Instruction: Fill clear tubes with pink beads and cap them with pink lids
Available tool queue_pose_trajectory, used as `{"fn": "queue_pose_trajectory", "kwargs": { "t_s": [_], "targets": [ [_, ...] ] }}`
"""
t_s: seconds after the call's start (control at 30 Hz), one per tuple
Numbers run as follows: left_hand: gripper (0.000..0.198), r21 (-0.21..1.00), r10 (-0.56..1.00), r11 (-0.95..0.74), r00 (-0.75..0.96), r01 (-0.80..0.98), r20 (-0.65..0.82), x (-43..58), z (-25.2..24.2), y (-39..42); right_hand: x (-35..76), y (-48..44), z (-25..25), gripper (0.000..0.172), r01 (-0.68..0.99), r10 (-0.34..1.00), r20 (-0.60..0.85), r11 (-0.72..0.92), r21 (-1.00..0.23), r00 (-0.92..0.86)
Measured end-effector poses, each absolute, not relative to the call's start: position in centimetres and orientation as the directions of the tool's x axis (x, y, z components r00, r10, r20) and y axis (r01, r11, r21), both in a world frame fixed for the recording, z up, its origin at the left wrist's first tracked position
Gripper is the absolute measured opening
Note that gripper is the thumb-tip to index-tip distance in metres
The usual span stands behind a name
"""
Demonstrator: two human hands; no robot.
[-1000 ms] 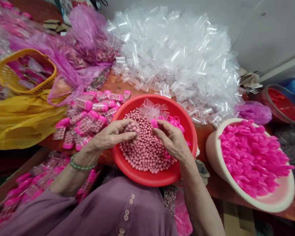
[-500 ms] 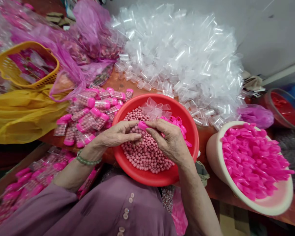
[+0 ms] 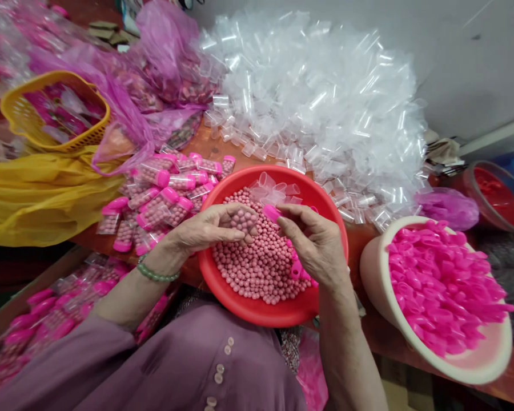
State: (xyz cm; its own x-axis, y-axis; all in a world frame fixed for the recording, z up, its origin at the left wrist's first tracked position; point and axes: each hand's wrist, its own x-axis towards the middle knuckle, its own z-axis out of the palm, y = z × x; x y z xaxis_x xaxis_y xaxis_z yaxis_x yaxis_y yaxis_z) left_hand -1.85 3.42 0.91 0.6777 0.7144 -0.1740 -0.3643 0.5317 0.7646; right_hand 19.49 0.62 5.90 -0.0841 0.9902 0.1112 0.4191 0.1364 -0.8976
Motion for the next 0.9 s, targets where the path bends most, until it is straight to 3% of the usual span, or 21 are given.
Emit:
{"fn": "queue_pose_trajectory", "kwargs": {
  "t_s": [0.07,0.2,0.47,0.6,0.7,0.8,0.9],
  "targets": [
    [0.045,0.744,0.750,0.526,0.637,-0.412,-0.178,-1.7,1.0,3.4,18.6,0.5,5.0,0.022,0.346,0.995,0.087,0.097,-0.933,-0.044],
    [0.045,0.752,0.861,0.434,0.475,-0.496,-0.184,-1.0,0.8,3.3,17.4,-0.3,3.2,0.018,0.353,0.991,0.082,0.115,-0.928,-0.106],
    [0.044,0.846,0.915,0.334,0.359,-0.415,-0.186,-0.8,0.6,3.0,17.9,-1.2,3.7,0.030,0.489,0.943,0.170,0.296,-0.821,-0.286],
    [0.044,0.878,0.922,0.294,0.354,-0.377,-0.157,-0.9,1.0,2.9,18.6,-1.2,3.7,0.037,0.276,0.992,0.096,0.114,-0.954,-0.080],
    [0.045,0.900,0.918,0.282,0.366,-0.333,-0.152,-0.8,1.1,2.8,18.2,-1.1,3.4,0.034,0.166,0.997,0.048,0.038,-0.985,0.059],
    [0.047,0.895,0.912,0.293,0.379,-0.335,-0.157,-0.7,0.9,2.8,17.1,-1.0,3.4,0.023,0.349,0.976,0.197,0.153,-0.925,0.096],
    [0.043,0.874,0.910,0.301,0.388,-0.382,-0.144,-0.7,0.6,2.8,16.0,-1.0,3.5,0.020,0.594,0.929,0.353,0.347,-0.726,-0.112]
  ]
}}
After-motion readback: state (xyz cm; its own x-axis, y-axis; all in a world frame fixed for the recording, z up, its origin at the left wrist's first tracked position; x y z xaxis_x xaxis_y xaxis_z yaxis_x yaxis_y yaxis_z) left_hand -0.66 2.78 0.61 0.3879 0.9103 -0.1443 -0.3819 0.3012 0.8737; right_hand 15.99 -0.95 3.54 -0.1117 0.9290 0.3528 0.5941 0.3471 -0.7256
